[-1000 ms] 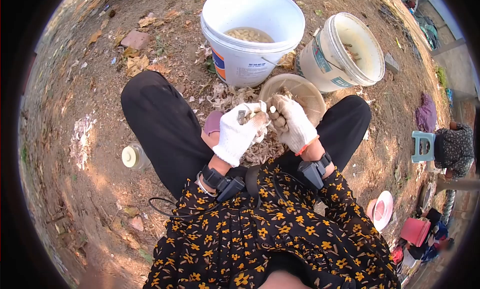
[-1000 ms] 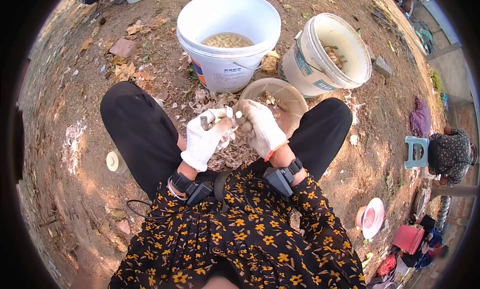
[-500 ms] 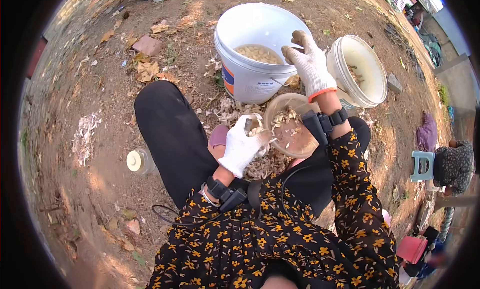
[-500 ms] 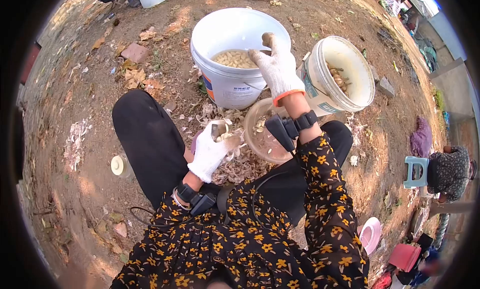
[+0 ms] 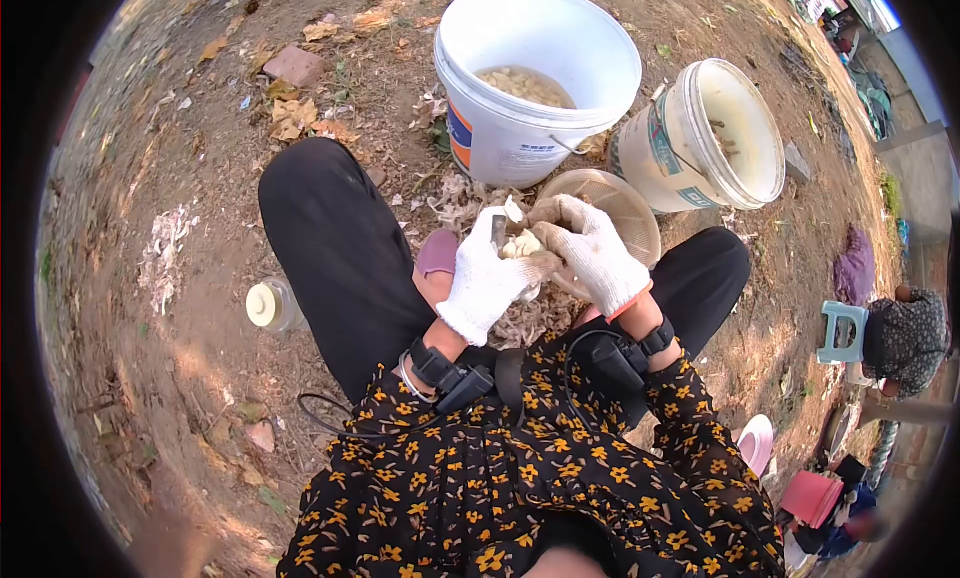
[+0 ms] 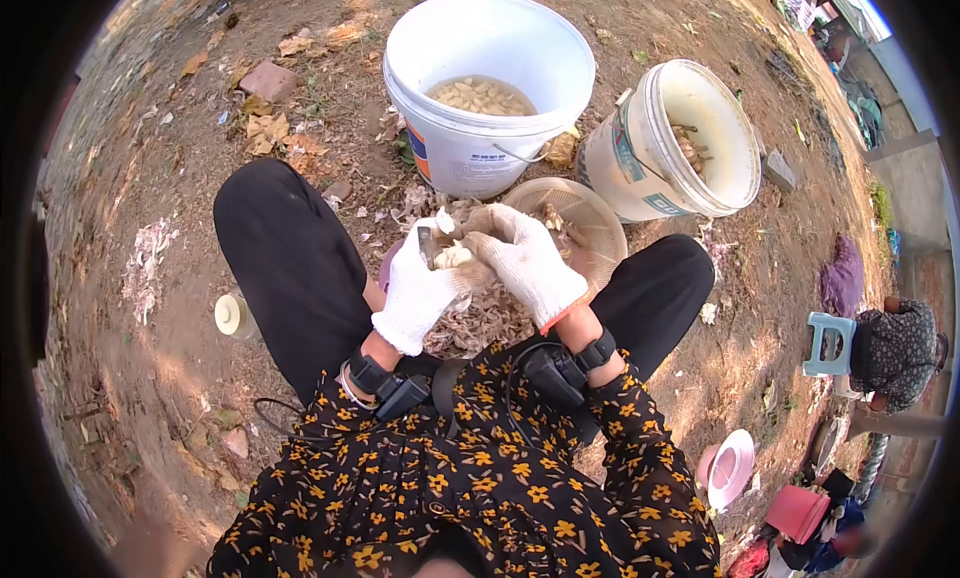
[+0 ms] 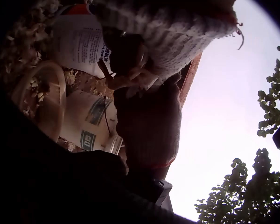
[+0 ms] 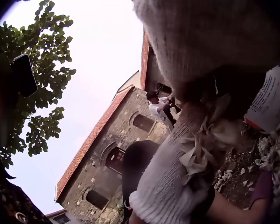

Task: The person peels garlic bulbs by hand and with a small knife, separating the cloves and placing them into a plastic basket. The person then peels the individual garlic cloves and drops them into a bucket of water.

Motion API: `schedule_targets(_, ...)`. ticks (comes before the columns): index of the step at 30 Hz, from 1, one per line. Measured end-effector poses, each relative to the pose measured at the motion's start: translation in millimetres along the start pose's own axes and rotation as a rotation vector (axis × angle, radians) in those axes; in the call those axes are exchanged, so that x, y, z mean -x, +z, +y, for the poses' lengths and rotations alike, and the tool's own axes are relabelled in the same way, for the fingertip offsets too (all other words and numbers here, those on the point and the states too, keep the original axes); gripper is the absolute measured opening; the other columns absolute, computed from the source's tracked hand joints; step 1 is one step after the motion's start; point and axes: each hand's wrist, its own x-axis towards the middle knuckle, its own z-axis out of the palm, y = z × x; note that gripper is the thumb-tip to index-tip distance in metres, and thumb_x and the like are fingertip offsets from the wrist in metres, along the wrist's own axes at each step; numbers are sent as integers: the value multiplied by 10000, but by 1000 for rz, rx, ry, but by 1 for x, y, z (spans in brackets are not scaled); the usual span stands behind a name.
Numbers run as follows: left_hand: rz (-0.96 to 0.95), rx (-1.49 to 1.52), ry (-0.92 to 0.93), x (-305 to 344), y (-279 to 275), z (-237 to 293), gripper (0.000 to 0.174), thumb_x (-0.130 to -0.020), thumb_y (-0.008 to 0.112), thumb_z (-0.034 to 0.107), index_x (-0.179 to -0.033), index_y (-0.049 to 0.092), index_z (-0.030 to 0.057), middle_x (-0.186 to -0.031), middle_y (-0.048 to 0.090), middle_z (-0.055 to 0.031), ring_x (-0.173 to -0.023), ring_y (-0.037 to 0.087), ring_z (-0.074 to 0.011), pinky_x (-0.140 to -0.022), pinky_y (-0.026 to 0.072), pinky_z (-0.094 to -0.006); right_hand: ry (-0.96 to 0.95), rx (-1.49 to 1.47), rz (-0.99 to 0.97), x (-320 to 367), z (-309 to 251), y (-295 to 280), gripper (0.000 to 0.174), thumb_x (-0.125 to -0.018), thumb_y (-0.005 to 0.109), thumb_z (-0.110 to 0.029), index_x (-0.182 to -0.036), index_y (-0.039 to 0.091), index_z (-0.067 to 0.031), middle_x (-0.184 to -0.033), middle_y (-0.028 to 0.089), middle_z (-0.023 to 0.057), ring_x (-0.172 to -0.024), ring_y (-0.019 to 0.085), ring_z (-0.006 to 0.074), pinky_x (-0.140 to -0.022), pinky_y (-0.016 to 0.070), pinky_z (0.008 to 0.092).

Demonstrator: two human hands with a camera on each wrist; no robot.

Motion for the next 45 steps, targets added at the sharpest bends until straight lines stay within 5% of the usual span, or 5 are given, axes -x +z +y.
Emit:
schedule_targets(6, 64, -169, 158, 2, 2, 10, 520, -760, 827, 47, -1189, 533, 66, -993, 657, -52, -851, 634, -101, -709, 540, -259, -96, -388, 81, 13, -6, 13, 256, -913, 647, -127, -1141, 639, -11, -1048, 664, 27, -937, 606, 95, -835, 505, 263)
schedule_targets(13, 184, -590, 250, 0, 3, -8, 489, -758, 795, 91, -1180, 552, 53, -989, 660, -94, -862, 647, -143, -736, 533, -305, -427, 506, 241, 19, -7, 19, 221, -846, 708, -98, -1044, 690, -1, -902, 668, 82, -882, 655, 179, -815, 523, 309)
schedule_targets(24, -23, 200, -338, -3, -10, 1, 237, -895, 699, 150, -1098, 672, 32, -816, 683, 10, -620, 606, -64, -528, 455, -209, -258, -100, 426, 13, 8, 25, 158, -886, 663, -22, -1036, 687, 18, -913, 695, 39, -832, 617, 87, -751, 514, 254)
schedule_targets(28, -5, 499, -223, -9, -16, -14, 271, -925, 637, 97, -1184, 629, 14, -993, 690, -27, -726, 630, -63, -603, 498, -199, -261, -76, 404, 13, 17, 28, 152, -888, 664, -22, -1035, 680, 14, -908, 689, 36, -826, 607, 80, -738, 506, 247)
schedule_targets(45, 213, -127, 35, 2, -5, -15, 292, -840, 719, 16, -1124, 656, -13, -995, 720, -75, -884, 671, -121, -773, 545, -269, -367, 220, 393, 3, 14, 55, 197, -939, 601, -157, -1058, 609, 0, -921, 653, 135, -818, 631, 215, -761, 507, 338)
